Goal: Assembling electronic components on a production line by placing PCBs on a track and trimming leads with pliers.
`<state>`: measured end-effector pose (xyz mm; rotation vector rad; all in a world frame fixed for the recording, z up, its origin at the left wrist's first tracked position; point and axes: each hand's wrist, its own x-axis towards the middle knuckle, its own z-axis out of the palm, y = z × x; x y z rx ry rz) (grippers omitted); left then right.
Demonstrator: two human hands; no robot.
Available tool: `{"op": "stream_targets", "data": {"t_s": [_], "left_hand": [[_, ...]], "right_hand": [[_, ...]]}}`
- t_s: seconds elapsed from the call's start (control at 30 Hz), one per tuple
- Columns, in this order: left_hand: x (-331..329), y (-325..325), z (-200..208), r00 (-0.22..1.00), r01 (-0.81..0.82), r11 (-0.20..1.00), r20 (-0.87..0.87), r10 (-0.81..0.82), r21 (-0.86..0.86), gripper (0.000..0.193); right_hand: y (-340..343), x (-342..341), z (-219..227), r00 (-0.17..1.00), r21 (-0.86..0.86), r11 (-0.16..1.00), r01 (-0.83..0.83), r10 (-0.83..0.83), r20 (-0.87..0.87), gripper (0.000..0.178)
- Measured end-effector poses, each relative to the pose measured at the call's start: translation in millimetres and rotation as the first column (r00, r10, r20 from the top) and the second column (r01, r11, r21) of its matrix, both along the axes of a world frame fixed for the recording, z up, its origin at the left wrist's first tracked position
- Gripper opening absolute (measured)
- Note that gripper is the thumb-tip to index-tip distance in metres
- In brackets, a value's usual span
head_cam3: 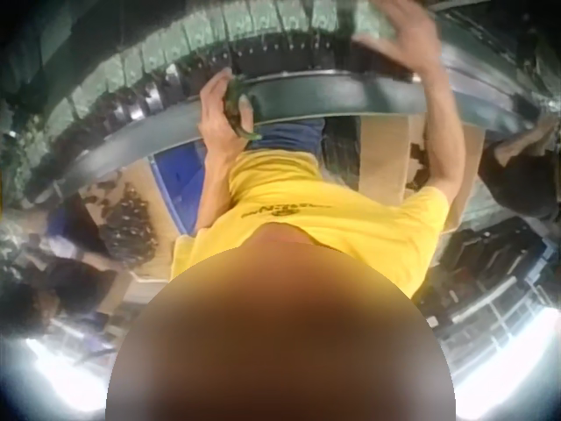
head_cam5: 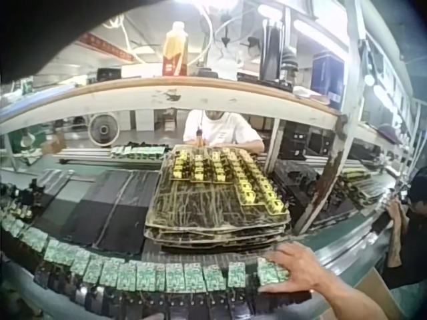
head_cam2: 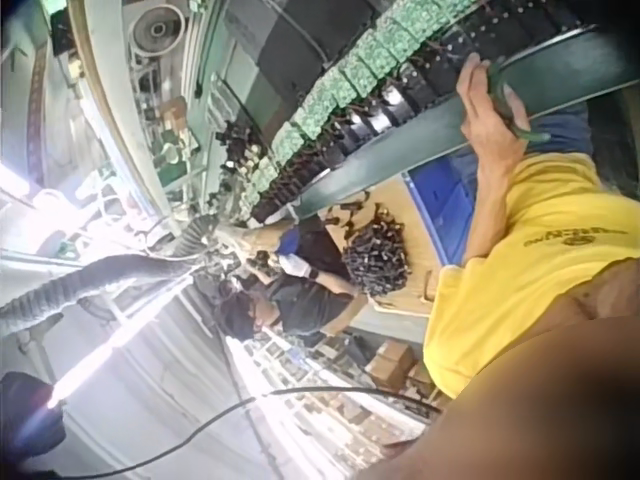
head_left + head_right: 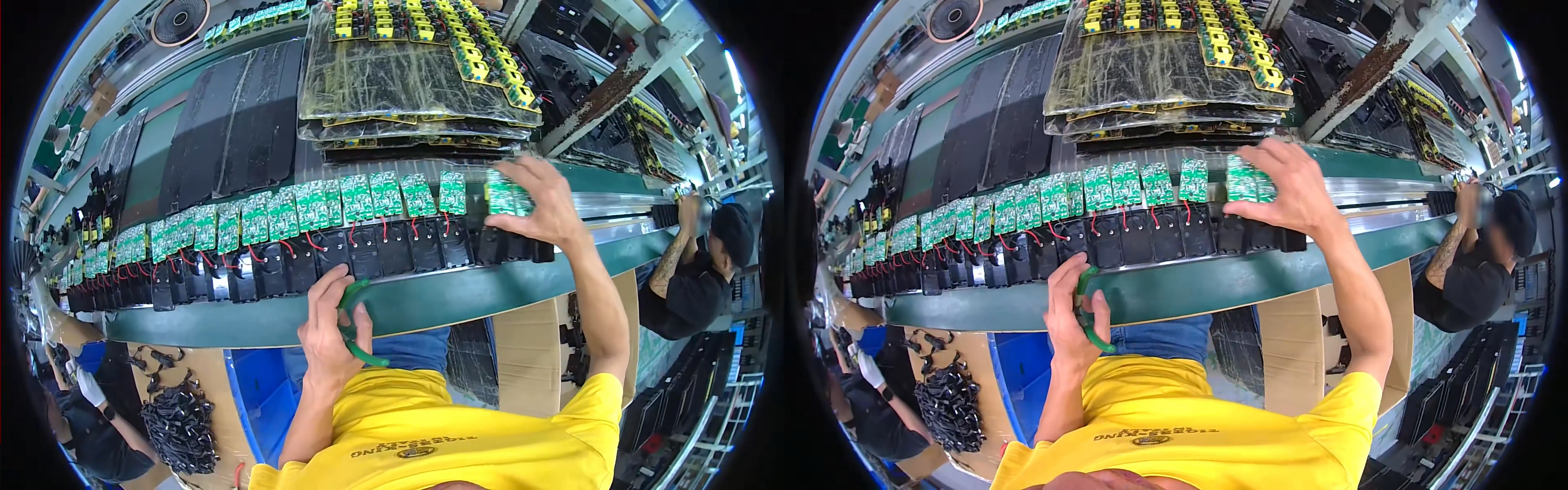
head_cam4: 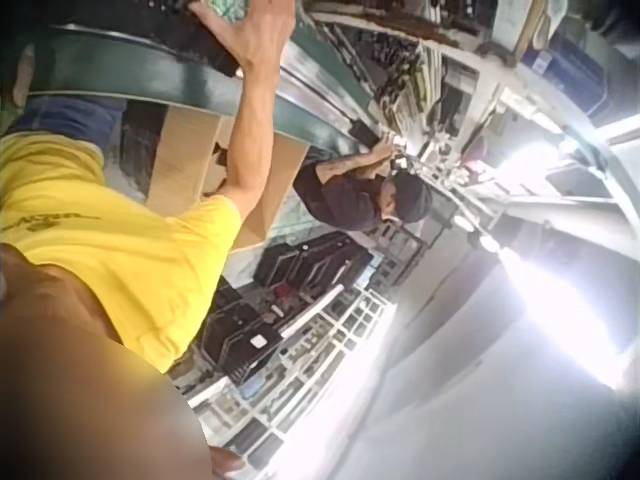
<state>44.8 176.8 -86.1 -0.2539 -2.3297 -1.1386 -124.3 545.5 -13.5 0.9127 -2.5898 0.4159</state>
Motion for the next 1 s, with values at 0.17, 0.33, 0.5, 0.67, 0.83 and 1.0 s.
{"op": "stream_targets", "data": {"t_s": [0.17, 0.33, 0.5, 0.67, 0.83, 1.0], "left_hand": [[0, -5, -1, 1.000, 0.022, 0.998, -0.020, -0.021, 0.061, 0.051], [-1, -10, 3, 0.998, 0.051, 0.994, -0.044, -0.047, 0.093, 0.052], [2, -18, 7, 0.998, 0.045, 0.988, -0.052, -0.038, 0.147, 0.053], [1, -6, 18, 0.986, 0.164, 0.955, -0.052, -0.156, 0.247, 0.055], [-9, 8, 24, 0.970, 0.202, 0.978, 0.127, -0.208, 0.061, 0.054], [-11, 5, 28, 0.983, 0.181, 0.974, -0.009, -0.181, 0.138, 0.059]], "right_hand": [[-37, 35, 47, 0.993, -0.088, 0.992, 0.092, -0.085, 0.079, 0.084], [-111, 29, 32, 0.997, -0.141, 0.988, -0.058, 0.064, 0.033, 0.082], [-146, 10, 16, 0.981, -0.100, 0.985, -0.143, 0.154, 0.116, 0.080], [-166, -7, 5, 0.975, -0.062, 0.989, -0.132, 0.140, 0.171, 0.082], [-181, -10, -10, 0.996, -0.086, 0.992, -0.089, 0.088, -0.010, 0.089], [-143, -14, -6, 0.982, -0.296, 0.937, -0.188, 0.188, -0.028, 0.094]]}}
